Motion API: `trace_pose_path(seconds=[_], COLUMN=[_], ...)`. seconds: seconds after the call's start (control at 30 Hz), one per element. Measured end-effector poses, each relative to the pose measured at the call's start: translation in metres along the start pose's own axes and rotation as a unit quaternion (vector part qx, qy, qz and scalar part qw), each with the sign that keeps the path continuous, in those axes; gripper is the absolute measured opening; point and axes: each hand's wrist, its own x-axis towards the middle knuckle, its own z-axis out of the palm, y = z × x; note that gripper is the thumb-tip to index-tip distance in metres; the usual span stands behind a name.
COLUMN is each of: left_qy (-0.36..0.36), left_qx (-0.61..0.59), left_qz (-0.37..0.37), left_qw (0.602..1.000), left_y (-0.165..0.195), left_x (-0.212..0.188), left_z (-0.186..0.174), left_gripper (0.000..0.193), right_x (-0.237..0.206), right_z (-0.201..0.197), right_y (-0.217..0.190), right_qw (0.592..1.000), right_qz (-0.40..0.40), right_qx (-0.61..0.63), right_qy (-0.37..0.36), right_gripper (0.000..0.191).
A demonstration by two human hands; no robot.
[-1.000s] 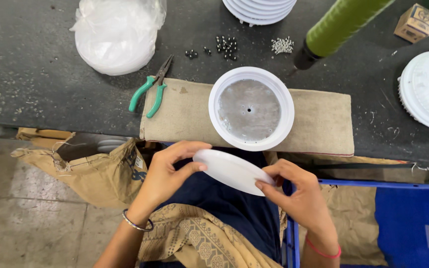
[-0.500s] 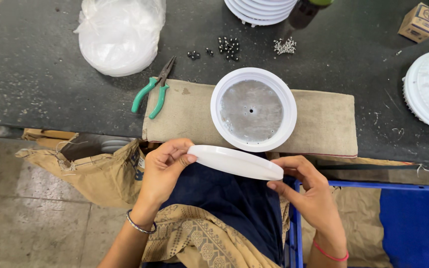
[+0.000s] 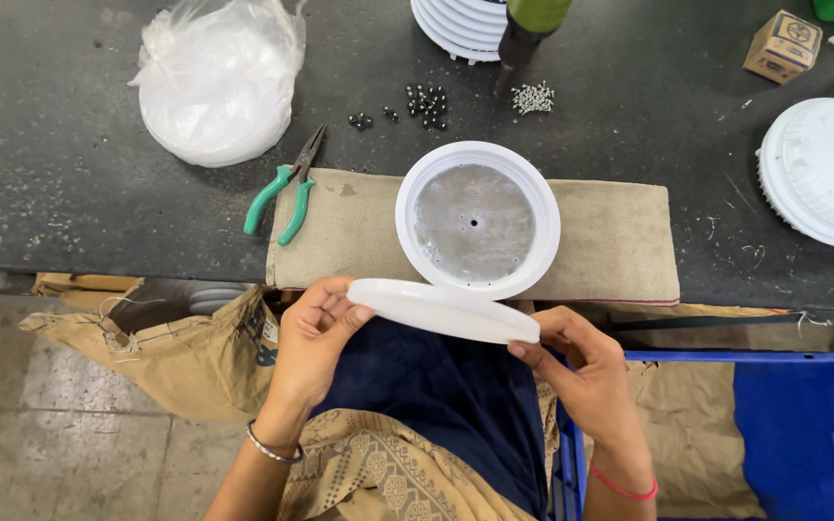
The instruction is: The person assembles white plastic light fixture covers at a workbench. They place small screws onto a ribbed plastic diffuser cover, drive the screws in with a green electric screwdriver, then stack the finished covers on the bench and start the next unit.
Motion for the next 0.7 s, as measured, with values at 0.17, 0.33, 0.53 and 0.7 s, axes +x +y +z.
trace_pose_path(seconds=[0.17, 0.33, 0.53, 0.7], left_qy=[-0.011, 0.002, -0.006, -0.002], left_qx=[0.120, 0.233, 0.336, 0.335], left_qz=[0.014, 0.080, 0.169, 0.169], left_qw=[0.993, 0.969, 0.927, 0.927], left_y=[0.016, 0.036, 0.061, 0.072], left_x=[0.000, -0.009, -0.019, -0.020], left_z=[0.005, 0.021, 0.034, 0.038], left_gripper=[0.033, 0.031, 0.024, 0.023], right_x=[-0.001, 0.001, -0.001, 0.000], right_z=[0.005, 0.014, 0.014, 0.003], right_y=[-0.017, -0.027, -0.026, 0.004], right_qw=[0.993, 0.984, 0.981, 0.996], right_qz=[-0.046, -0.073, -0.059, -0.004], right_qx=[-0.106, -0.164, -0.186, -0.091], right_qy=[0.013, 0.004, 0.003, -0.014], right_gripper=[0.018, 0.019, 0.021, 0.034])
